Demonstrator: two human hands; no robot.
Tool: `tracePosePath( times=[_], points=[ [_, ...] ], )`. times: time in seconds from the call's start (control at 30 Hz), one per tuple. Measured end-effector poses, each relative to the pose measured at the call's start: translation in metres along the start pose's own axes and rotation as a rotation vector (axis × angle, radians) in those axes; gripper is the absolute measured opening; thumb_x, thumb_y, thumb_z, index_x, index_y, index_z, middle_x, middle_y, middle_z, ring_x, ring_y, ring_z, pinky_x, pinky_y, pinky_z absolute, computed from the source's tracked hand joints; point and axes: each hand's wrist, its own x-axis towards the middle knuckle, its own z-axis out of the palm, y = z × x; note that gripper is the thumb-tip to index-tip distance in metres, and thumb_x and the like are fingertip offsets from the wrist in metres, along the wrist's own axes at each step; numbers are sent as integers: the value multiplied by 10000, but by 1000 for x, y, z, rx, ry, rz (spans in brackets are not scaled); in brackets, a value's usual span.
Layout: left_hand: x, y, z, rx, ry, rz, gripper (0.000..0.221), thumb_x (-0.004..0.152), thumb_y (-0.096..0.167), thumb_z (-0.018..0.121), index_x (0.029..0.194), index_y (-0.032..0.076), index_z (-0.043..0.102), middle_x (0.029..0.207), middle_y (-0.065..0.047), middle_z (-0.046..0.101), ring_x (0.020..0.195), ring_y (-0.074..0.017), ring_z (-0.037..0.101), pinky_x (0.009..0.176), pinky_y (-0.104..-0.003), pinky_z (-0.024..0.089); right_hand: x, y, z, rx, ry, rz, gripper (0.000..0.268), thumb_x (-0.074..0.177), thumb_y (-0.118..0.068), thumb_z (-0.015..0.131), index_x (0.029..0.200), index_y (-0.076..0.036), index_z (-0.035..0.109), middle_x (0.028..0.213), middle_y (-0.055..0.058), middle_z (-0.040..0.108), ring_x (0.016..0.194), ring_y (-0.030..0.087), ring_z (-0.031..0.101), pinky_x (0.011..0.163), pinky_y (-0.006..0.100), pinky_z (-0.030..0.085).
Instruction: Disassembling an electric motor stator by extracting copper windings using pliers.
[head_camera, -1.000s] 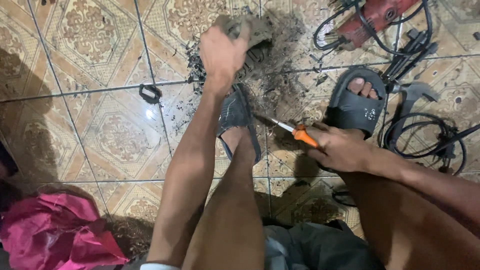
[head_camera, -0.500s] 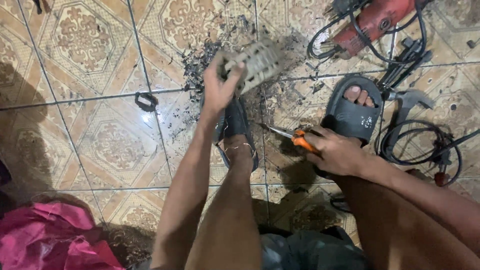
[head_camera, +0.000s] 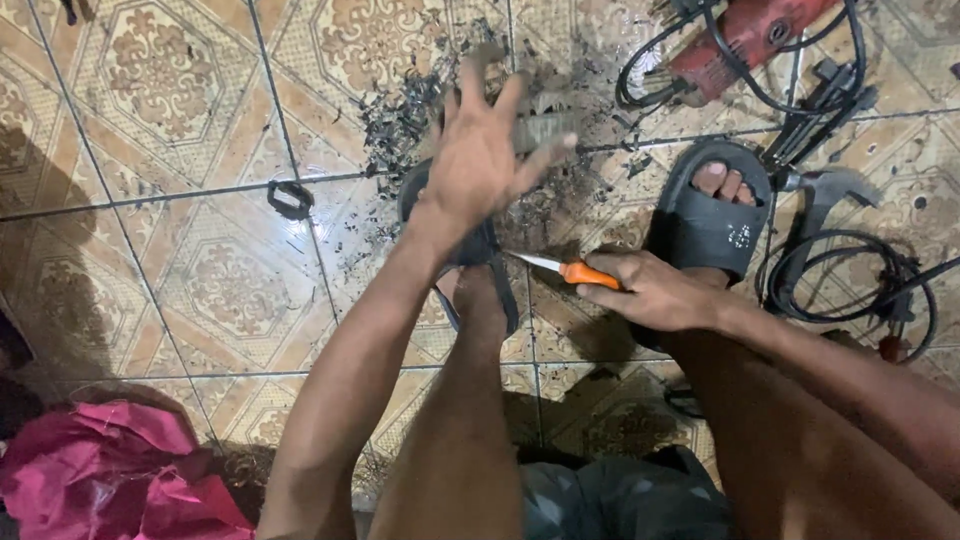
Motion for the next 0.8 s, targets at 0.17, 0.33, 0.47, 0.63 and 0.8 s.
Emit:
tracePosePath(
  times=[0.17, 0.33, 0.47, 0.63, 0.8],
  points=[
    [32, -15, -29, -54, -151, 197, 829, 935, 715, 51, 1290, 365, 714, 983, -92, 458, 950, -345, 400, 1013, -776, 93, -11, 6, -7, -62, 351, -404, 194, 936, -187, 651, 1086, -67, 677, 956, 54, 590, 535, 120, 543, 409, 239, 570],
    [45, -44, -5, -212, -169, -89, 919, 911, 787, 335, 1336, -16, 474, 1127, -228, 414, 1145, -585, 445, 939, -639, 524, -15, 23, -10, -350, 418, -450, 374, 876, -252, 700, 1214, -96, 662, 1255, 126, 581, 1069, 270, 602, 918, 415, 566],
    [44, -36, -20, -182, -291, -218, 963, 900, 775, 370, 1517, 37, 381, 1435, -272, 254, 1349, -588, 297, 1055, -695, 393, -4, 35, -26, 146, -157, 127, 432, 1000, -337, 581, 1422, -262, 639, 677, 17, 661, 416, 77, 433, 367, 182, 360],
    [22, -61, -17, -357, -207, -163, 984, 853, 789, 443, 1477, 28, 445, 1540, -278, 152, 1362, -591, 358, 1035, -752, 383, 13, 55, -34, 622, -37, 88, 534, 949, -380, 476, 1354, -88, 665, 1188, 108, 695, 1006, 234, 644, 927, 403, 526],
    [19, -70, -7, -348, -126, -76, 947, 884, 763, 487, 1453, 6, 503, 1583, -265, 115, 1393, -625, 338, 1037, -763, 400, 51, 60, -28, 1069, -92, -189, 239, 1009, -239, 561, 947, -23, 643, 882, 111, 620, 718, 172, 554, 705, 326, 464]
  ],
)
